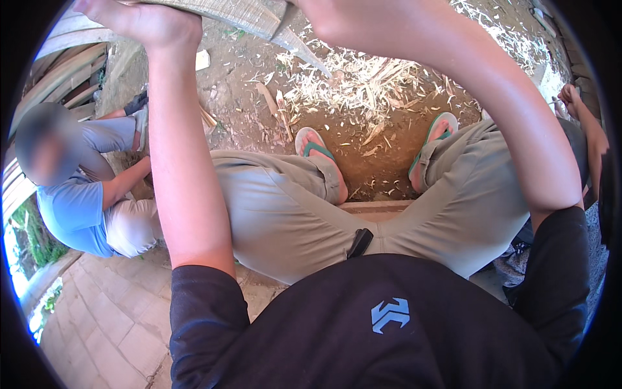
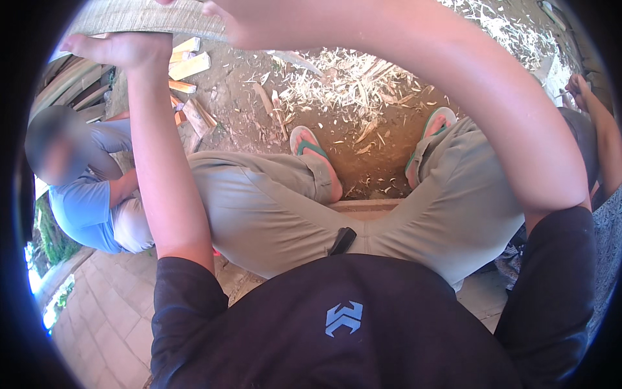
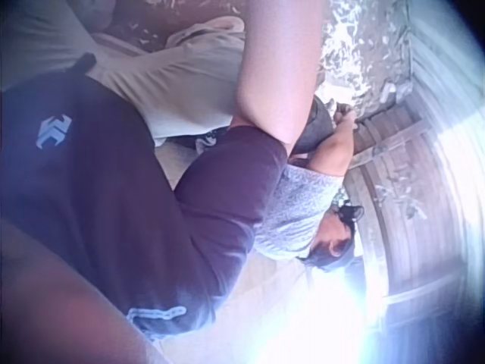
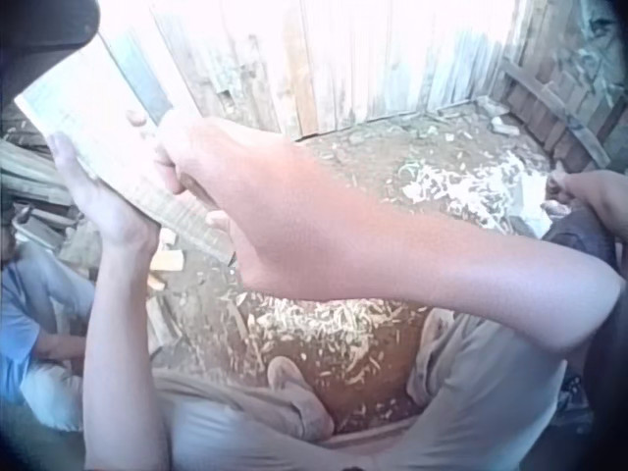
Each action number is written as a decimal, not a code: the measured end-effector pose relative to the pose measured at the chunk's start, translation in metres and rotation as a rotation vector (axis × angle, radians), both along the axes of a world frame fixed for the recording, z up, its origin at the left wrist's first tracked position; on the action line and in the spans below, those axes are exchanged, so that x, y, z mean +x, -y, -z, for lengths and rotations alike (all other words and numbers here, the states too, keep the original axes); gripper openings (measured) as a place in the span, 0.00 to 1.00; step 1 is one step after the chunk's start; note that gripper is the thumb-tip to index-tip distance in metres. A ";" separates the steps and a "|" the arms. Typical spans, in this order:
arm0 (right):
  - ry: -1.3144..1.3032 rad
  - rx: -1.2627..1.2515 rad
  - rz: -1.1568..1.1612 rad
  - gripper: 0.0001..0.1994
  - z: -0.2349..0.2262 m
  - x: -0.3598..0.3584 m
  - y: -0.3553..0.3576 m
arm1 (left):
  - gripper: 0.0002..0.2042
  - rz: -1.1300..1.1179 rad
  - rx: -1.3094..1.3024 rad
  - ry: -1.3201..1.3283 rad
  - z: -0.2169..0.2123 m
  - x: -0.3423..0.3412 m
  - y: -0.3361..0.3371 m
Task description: The person sits on the ground and uses a knife to shave thin strips from a long piece of wood, creating a pointed tip. They repeatedly scrape the wood's surface, generating a pile of wood shavings. Another person is visible in the background working with a power tool.
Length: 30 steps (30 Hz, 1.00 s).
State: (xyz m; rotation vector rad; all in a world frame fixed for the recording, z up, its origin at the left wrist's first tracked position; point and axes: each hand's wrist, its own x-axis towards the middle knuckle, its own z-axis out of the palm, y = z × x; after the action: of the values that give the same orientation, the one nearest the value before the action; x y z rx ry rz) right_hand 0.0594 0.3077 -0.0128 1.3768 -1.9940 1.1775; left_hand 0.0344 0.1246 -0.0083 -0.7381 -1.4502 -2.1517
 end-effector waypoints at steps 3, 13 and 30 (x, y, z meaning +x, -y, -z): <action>0.223 0.132 0.044 0.17 -0.005 0.006 -0.009 | 0.39 0.029 -0.025 -0.007 0.002 -0.007 0.005; 0.032 0.015 0.016 0.18 0.022 -0.001 -0.007 | 0.39 0.061 -0.094 0.035 0.003 -0.017 0.021; 0.139 0.000 -0.008 0.15 0.006 0.004 -0.015 | 0.40 0.131 -0.073 0.016 -0.003 0.000 0.003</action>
State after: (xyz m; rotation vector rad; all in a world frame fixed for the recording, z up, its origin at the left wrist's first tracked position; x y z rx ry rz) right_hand 0.0634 0.3231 -0.0188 1.3364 -2.0837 1.3090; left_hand 0.0348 0.1212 -0.0050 -0.8665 -1.5346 -2.2160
